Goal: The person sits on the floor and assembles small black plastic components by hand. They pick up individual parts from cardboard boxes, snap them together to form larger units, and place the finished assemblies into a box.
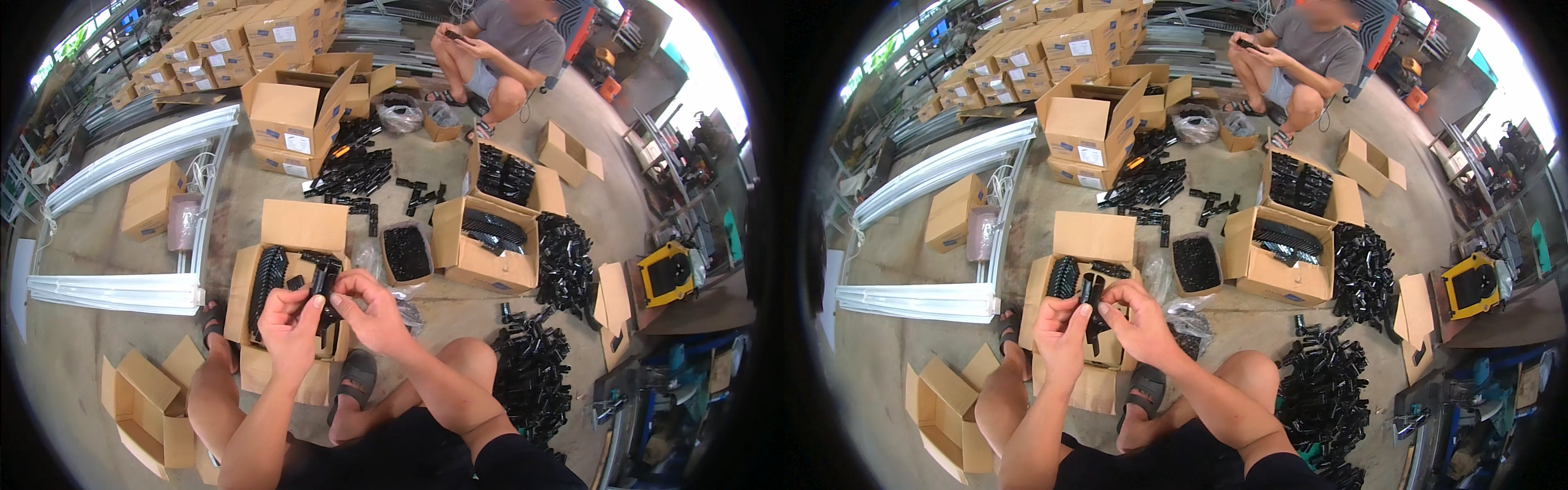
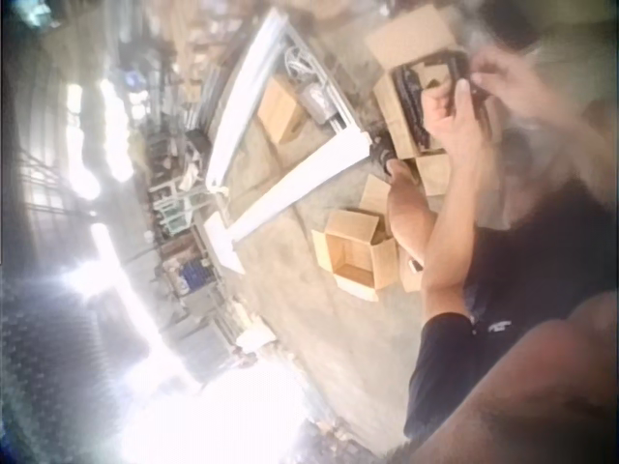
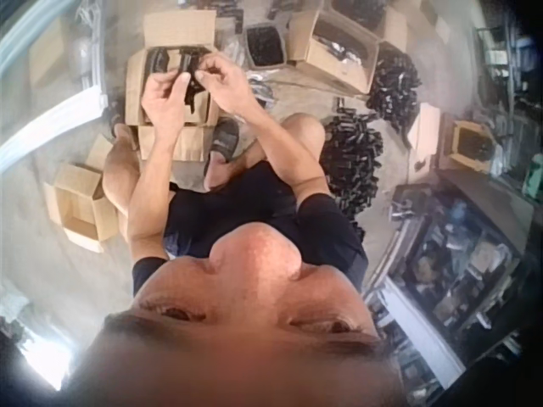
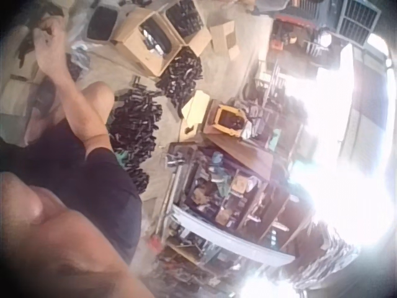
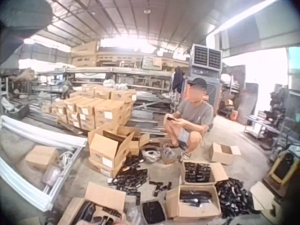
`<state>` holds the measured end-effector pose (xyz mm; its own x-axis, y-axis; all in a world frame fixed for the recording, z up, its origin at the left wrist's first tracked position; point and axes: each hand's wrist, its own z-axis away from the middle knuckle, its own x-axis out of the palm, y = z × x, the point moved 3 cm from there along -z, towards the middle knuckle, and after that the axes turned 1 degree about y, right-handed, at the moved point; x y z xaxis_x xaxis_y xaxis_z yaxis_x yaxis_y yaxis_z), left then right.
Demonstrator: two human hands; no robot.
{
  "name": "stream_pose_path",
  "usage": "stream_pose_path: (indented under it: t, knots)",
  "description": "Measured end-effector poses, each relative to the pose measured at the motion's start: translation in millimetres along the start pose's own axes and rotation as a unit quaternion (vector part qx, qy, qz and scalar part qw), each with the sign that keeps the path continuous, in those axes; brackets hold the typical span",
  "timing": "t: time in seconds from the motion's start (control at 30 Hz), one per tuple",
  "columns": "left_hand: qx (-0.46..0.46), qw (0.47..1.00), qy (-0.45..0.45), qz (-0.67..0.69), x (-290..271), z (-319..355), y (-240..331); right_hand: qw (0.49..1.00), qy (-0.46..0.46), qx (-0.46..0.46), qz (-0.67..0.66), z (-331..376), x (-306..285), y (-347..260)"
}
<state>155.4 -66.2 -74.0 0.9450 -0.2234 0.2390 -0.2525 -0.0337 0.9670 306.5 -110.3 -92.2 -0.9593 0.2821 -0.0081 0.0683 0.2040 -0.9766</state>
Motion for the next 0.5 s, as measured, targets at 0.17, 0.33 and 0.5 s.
stream_pose_path:
  t: [0.17, 0.33, 0.5]
  knots:
    - [-0.003, 1.000, -0.001, -0.002, -5.8, -0.4, -0.9, 0.998, 0.025, 0.005, -0.049, -1.6, 5.9, -7.0]
    - [-0.002, 1.000, 0.001, 0.009, -3.7, 1.9, 1.8, 1.000, 0.007, -0.012, 0.004, -0.4, 2.2, -6.6]
    - [-0.005, 1.000, -0.009, 0.029, -6.6, -1.1, -2.1, 1.000, 0.013, -0.014, -0.015, -2.1, 3.1, -11.0]
